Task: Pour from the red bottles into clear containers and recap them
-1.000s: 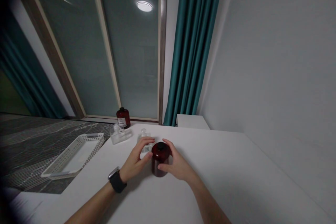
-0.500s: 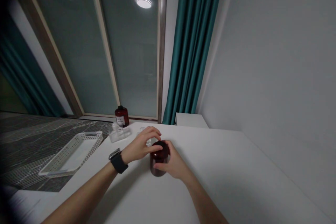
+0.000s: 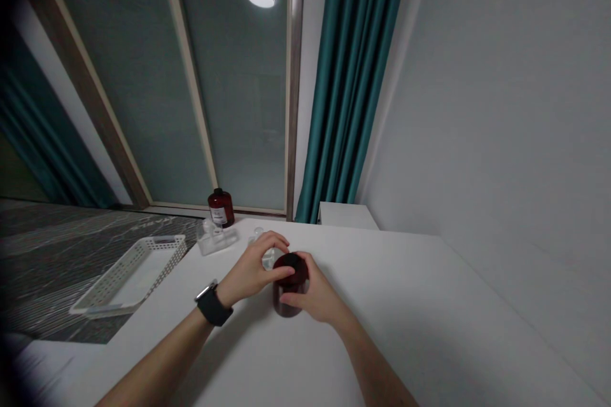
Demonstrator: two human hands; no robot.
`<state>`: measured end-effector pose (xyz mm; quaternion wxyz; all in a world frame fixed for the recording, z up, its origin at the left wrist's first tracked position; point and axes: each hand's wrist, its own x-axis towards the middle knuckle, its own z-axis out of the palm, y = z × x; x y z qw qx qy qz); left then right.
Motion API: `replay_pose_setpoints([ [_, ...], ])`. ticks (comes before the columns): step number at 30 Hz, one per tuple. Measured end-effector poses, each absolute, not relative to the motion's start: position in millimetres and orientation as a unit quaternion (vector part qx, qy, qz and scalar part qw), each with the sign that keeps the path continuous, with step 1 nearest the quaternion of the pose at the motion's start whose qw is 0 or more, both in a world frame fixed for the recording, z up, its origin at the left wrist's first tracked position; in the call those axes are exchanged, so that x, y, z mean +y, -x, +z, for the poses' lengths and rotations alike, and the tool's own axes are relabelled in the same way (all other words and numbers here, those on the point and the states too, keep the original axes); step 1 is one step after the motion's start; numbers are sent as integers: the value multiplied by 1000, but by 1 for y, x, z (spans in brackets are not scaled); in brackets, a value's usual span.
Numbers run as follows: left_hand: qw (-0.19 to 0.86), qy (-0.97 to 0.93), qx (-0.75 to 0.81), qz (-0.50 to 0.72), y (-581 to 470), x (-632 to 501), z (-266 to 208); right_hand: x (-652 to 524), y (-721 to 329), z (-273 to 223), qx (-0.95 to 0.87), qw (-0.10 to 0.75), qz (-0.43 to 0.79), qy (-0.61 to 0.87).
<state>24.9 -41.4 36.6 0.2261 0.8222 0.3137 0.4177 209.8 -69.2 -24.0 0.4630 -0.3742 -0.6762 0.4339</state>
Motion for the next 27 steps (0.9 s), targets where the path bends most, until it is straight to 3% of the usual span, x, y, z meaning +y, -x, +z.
replay_pose_setpoints([
  [6,223,-811,337,423,-33,-40,31,-70,-211,-22,-685,457,425,376],
  [14,339,-826,249,376,-20,-26,35,-71,-207,-21,-649,467,465,380],
  [22,271,-805,310,427,-30,-38,28,-71,-209,-20,-663,455,452,386],
  [27,293,-794,301,439,-32,-38,27,-71,-209,-21,-660,456,466,373],
])
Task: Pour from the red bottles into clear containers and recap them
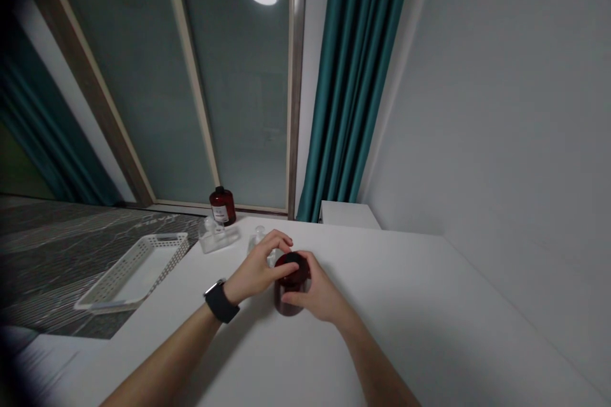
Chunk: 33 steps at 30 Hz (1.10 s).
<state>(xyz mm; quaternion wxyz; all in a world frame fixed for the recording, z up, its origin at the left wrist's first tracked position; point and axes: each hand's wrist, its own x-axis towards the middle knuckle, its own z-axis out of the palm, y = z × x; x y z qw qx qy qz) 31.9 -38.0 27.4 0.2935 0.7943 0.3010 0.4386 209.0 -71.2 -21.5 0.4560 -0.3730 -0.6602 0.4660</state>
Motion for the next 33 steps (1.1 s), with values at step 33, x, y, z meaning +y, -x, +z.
replay_pose_setpoints([
  [33,293,-800,278,443,-9,-54,-10,-64,-223,-21,-636,573,375,355],
])
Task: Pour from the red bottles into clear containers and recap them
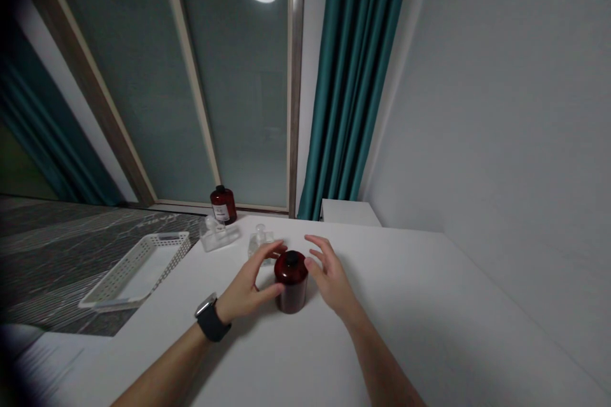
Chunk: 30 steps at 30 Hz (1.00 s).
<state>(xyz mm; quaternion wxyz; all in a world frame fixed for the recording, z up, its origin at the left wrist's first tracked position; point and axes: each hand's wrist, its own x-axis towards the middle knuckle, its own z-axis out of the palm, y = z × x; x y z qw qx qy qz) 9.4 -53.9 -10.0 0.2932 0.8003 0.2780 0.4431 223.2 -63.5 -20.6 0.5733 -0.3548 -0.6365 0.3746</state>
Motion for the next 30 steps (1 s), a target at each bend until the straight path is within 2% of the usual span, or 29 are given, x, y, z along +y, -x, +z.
replay_pose_setpoints([
  [4,299,-810,279,420,-10,-53,-14,-63,-216,-17,-617,605,363,350],
  [13,402,-751,307,425,-11,-49,-19,-65,-204,-9,-626,574,403,342],
  [30,336,-811,276,392,-8,-52,-15,-74,-194,-18,-591,604,388,368],
])
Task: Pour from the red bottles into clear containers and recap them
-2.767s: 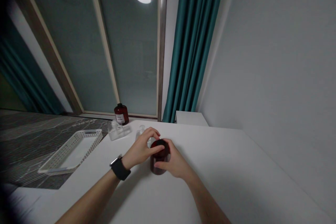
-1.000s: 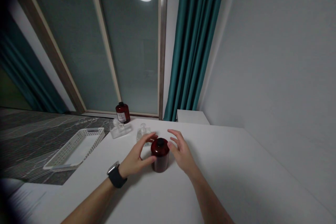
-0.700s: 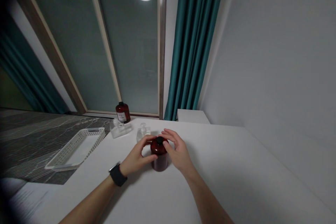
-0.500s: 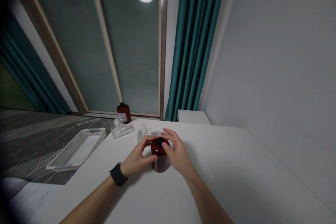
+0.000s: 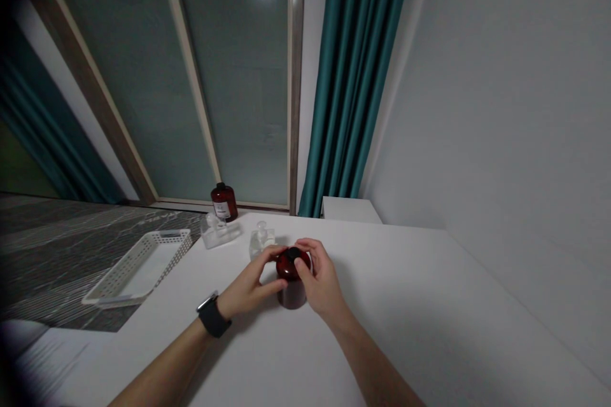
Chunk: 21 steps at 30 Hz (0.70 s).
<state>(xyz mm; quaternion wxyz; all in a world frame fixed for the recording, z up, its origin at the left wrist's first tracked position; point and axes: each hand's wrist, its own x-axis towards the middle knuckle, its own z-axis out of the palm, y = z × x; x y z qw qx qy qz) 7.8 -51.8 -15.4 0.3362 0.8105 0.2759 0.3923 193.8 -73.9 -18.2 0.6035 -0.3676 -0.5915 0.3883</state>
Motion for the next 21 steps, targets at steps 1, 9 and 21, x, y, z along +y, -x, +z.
replay_pose_setpoints([
  [1,334,-815,271,389,-7,-51,-15,-74,-195,-19,-590,606,388,368],
  [9,322,-804,291,405,-3,-45,-18,-71,-213,-24,-665,544,377,347],
  [21,151,-762,341,529,3,-46,-7,-61,-218,-37,-630,542,366,420],
])
